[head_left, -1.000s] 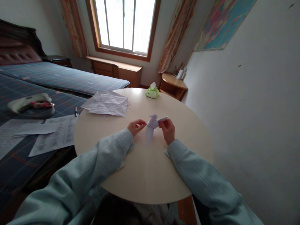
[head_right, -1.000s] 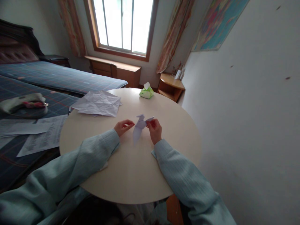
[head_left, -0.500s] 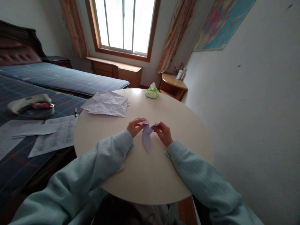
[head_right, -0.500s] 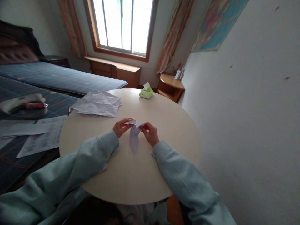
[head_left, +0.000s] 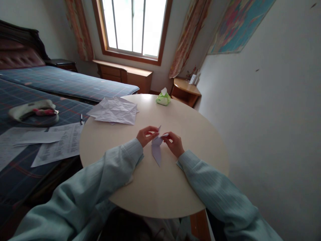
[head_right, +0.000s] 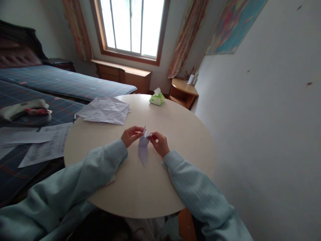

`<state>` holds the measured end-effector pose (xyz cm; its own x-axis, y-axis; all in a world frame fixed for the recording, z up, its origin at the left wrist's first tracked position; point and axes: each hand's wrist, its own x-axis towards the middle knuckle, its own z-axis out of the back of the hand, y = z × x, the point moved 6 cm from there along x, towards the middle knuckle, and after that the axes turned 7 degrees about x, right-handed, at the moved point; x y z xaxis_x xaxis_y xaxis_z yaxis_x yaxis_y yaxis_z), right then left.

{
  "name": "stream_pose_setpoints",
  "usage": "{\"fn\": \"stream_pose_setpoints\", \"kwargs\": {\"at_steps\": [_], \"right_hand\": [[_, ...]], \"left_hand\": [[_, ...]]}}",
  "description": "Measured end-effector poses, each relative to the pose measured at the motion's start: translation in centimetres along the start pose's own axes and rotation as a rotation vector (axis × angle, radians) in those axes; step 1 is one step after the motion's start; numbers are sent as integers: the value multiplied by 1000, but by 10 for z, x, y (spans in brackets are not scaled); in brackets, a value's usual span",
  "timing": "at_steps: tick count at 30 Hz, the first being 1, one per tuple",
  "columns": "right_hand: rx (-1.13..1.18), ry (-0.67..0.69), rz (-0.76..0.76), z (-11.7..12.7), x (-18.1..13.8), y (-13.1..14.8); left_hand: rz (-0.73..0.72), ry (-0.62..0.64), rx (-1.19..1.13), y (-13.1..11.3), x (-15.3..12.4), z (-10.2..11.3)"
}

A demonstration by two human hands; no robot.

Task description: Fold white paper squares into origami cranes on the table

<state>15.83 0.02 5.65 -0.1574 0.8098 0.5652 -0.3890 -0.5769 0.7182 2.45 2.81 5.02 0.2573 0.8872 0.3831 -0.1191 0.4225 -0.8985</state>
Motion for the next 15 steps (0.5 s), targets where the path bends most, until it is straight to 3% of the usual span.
{"fn": "stream_pose_setpoints", "kwargs": {"at_steps": [7,15], "right_hand": [[106,-118,-48,7,-1,-6],[321,-473,-140,30,0,-25]], "left_hand": [[34,-20,9,12,0,-2],[9,22,110,18,1,-2]]}}
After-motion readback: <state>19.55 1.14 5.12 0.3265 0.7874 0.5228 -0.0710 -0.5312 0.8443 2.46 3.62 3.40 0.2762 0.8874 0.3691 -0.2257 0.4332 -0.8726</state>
